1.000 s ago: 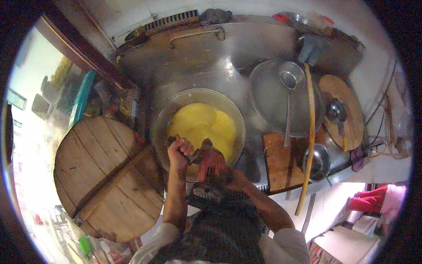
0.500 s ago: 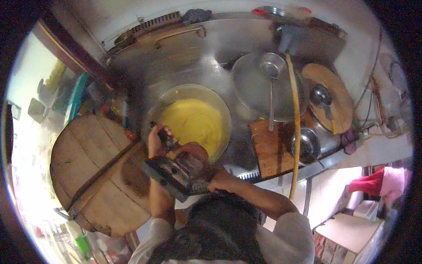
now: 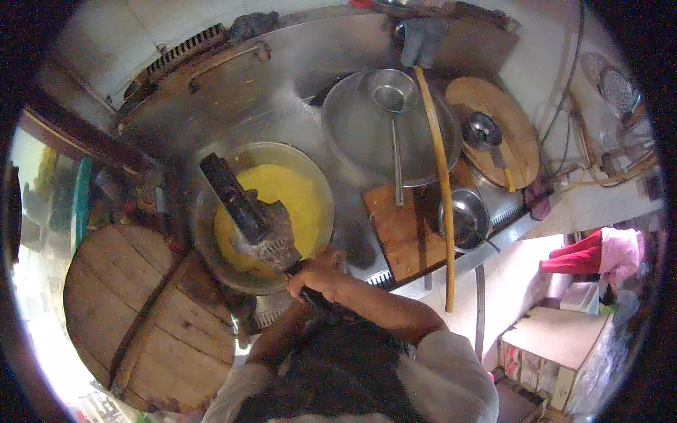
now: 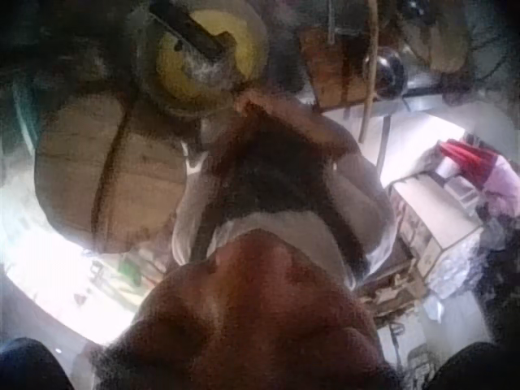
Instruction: The person uses a red power drill with a mixing attachment to blend a large quantity of yellow dough in a metal bowl. They occasionally pause to scrape the sides of the bowl and the drill bit with a metal spatula to ensure even mixing. The process continues for the duration of the clip.
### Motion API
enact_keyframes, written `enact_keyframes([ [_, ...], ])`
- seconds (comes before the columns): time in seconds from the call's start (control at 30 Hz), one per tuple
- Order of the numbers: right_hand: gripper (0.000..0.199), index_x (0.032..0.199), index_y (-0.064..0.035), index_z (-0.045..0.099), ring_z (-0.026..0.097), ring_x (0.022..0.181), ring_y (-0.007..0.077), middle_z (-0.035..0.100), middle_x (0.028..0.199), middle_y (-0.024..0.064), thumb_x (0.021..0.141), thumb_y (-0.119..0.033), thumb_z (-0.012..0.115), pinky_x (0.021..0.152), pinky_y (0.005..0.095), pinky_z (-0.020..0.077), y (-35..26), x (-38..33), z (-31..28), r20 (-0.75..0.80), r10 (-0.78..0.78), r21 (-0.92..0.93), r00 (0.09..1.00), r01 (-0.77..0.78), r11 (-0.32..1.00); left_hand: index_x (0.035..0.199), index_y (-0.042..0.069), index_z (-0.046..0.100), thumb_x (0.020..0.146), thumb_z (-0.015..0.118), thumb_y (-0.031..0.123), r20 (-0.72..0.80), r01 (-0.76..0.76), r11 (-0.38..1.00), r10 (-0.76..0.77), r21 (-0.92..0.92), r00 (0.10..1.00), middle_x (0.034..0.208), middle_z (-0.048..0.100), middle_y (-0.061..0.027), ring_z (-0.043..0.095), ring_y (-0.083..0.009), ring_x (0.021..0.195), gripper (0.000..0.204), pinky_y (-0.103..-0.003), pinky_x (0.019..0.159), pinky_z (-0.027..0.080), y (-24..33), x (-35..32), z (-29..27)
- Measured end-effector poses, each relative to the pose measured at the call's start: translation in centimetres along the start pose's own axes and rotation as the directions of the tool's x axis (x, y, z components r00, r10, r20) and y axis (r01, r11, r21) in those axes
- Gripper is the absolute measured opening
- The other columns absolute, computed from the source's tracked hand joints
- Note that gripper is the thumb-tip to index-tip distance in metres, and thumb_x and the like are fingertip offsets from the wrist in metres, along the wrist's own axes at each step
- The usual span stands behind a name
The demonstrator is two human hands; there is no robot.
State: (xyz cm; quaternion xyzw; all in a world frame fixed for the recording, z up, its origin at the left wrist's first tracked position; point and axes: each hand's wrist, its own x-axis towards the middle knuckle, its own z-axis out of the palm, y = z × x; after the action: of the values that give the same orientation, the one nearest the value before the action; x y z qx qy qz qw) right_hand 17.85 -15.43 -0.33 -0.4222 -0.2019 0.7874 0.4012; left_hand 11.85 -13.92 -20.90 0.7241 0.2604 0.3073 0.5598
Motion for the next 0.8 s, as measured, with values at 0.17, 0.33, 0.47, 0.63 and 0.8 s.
enact_keyframes([
  [0.17, 0.011, 0.070, -0.0025, 0.055, 0.053, 0.057, 0.0160, 0.053, 0.065, 0.0046, 0.062, -0.009, 0.061, 0.054, 0.0286, 0.0414, -1.5, -0.3, -1.7, -0.074, 0.062, 0.054, 0.995, -0.058, 0.997, 0.107, 0.018, 0.058, 0.074, 0.061, 0.019, 0.228, -0.236, 0.771, 0.120, 0.592, 0.966, 0.112, 0.051, -0.0148, 0.044, -0.0356, 0.108, 0.032, -0.046, 0.084, 0.041, 1.1, 12.9, 8.3],
  [0.33, 0.009, 0.066, -0.0025, 0.054, 0.050, 0.055, 0.0145, 0.049, 0.060, 0.0032, 0.062, -0.008, 0.059, 0.053, 0.0274, 0.0407, -4.5, -0.2, -3.6, 0.030, 0.098, 0.050, 0.995, -0.100, 0.994, 0.112, 0.014, 0.057, 0.076, 0.062, 0.031, 0.386, -0.208, 0.783, -0.045, 0.586, 0.921, 0.114, 0.054, -0.0123, 0.040, -0.0316, 0.116, 0.039, -0.052, 0.097, 0.028, -1.0, 18.1, 12.4],
  [0.47, 0.011, 0.069, -0.0016, 0.054, 0.050, 0.055, 0.0137, 0.050, 0.062, 0.0038, 0.061, -0.008, 0.059, 0.053, 0.0269, 0.0401, -4.4, 0.6, -5.4, 0.024, 0.166, 0.009, 0.986, -0.166, 0.986, 0.110, 0.013, 0.058, 0.075, 0.062, 0.032, 0.162, -0.354, 0.759, 0.318, 0.546, 0.934, 0.119, 0.053, -0.0102, 0.041, -0.0313, 0.118, 0.040, -0.050, 0.099, 0.027, -2.9, 19.3, 13.8],
  [0.63, 0.013, 0.073, -0.0008, 0.055, 0.051, 0.057, 0.0144, 0.052, 0.066, 0.0042, 0.061, -0.006, 0.059, 0.055, 0.0266, 0.0405, -5.5, 0.3, -6.0, 0.006, 0.119, 0.192, 0.993, -0.118, 0.974, 0.103, 0.009, 0.060, 0.076, 0.056, 0.029, 0.243, -0.244, 0.711, 0.106, 0.659, 0.964, 0.106, 0.057, -0.0136, 0.048, -0.0319, 0.107, 0.034, -0.048, 0.090, 0.035, -2.0, 18.9, 15.3],
  [0.8, 0.007, 0.067, -0.0043, 0.056, 0.051, 0.056, 0.0156, 0.054, 0.062, 0.0044, 0.061, -0.005, 0.061, 0.053, 0.0307, 0.0417, -5.5, 0.6, -5.3, -0.049, 0.119, 0.220, 0.992, -0.106, 0.970, 0.106, 0.006, 0.056, 0.072, 0.056, 0.012, 0.035, -0.051, 0.761, 0.037, 0.647, 0.999, 0.108, 0.055, -0.0158, 0.051, -0.0314, 0.097, 0.035, -0.041, 0.082, 0.041, -4.1, 17.7, 14.9],
])
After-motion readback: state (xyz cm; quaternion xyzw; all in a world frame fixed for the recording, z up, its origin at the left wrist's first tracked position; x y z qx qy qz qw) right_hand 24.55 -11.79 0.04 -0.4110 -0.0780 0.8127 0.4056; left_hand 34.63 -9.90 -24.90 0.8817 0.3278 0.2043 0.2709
